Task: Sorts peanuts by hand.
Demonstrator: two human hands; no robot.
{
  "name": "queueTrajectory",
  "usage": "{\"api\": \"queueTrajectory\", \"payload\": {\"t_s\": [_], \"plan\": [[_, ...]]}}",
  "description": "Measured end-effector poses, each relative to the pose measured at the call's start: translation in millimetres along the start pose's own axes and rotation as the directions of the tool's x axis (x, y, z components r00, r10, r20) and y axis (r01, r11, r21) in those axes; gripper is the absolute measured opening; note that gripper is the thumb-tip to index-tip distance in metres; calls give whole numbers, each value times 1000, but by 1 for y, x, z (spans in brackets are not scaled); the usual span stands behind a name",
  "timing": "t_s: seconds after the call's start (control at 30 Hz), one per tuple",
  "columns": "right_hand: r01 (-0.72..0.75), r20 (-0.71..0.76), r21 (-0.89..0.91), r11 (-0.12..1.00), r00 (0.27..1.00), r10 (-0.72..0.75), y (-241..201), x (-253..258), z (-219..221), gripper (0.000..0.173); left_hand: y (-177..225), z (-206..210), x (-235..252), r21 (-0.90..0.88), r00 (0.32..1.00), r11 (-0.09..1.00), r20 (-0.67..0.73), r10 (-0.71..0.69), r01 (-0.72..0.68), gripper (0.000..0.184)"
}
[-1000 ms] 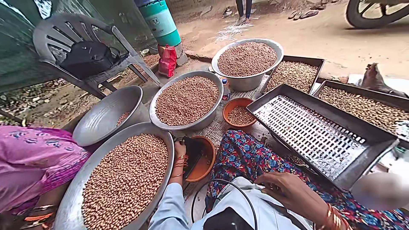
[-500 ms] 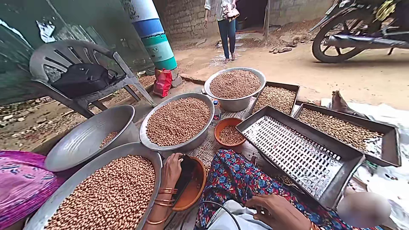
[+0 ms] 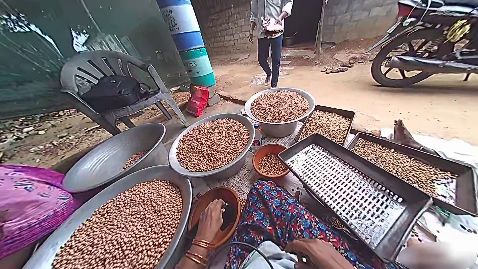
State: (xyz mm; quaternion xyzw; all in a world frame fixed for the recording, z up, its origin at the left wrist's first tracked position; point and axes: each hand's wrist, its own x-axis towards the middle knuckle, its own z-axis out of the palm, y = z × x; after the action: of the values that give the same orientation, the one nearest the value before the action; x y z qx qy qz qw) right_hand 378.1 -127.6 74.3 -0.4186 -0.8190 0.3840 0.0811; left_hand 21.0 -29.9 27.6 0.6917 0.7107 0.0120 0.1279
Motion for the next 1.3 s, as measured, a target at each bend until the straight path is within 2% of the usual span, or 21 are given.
{"api": "queueTrajectory", "payload": {"t_s": [0.1,0.17,0.23,0.3,0.37,0.5,0.63,0.73,0.83,0.93,1.03,1.17,1.3], "plan": [[-13,-8,2,1000,1000,13,3,-1,3,31,0,23,-3,13,996,998,-50,69,-68,27],[-28,3,0,1000,1000,28,4,-1,5,31,-6,39,-6,42,971,977,-110,213,-209,24],[-47,20,-1,999,999,47,5,-1,7,32,-17,50,-9,104,877,895,-179,446,-434,16],[-68,34,5,998,997,67,7,0,8,32,-30,52,-10,102,812,821,-123,571,-562,13],[-86,47,2,996,995,85,8,1,10,33,-42,52,-14,64,821,819,-3,571,-570,14],[-108,96,-25,994,989,110,11,7,15,34,-65,68,-20,69,875,902,282,393,-427,20],[-167,53,-55,984,984,170,10,8,16,33,-54,62,-13,75,881,950,404,247,-301,25],[-273,-97,-83,958,959,265,25,6,16,30,-30,31,6,-41,914,963,308,264,-265,27],[-329,-360,-38,943,885,294,49,4,17,25,-4,-10,41,-221,960,941,55,275,-257,25],[-264,-577,105,959,769,275,72,3,28,21,25,-50,91,-331,941,889,-229,250,-317,22],[-238,-693,139,961,670,266,81,5,44,20,50,-77,151,-315,908,885,-352,227,-343,21],[-302,-794,-81,950,596,122,82,11,63,18,59,-82,217,-292,861,863,-433,265,-412,20],[-310,-804,-127,942,588,85,88,12,66,18,64,-79,243,-302,887,870,-376,267,-390,21]]}}
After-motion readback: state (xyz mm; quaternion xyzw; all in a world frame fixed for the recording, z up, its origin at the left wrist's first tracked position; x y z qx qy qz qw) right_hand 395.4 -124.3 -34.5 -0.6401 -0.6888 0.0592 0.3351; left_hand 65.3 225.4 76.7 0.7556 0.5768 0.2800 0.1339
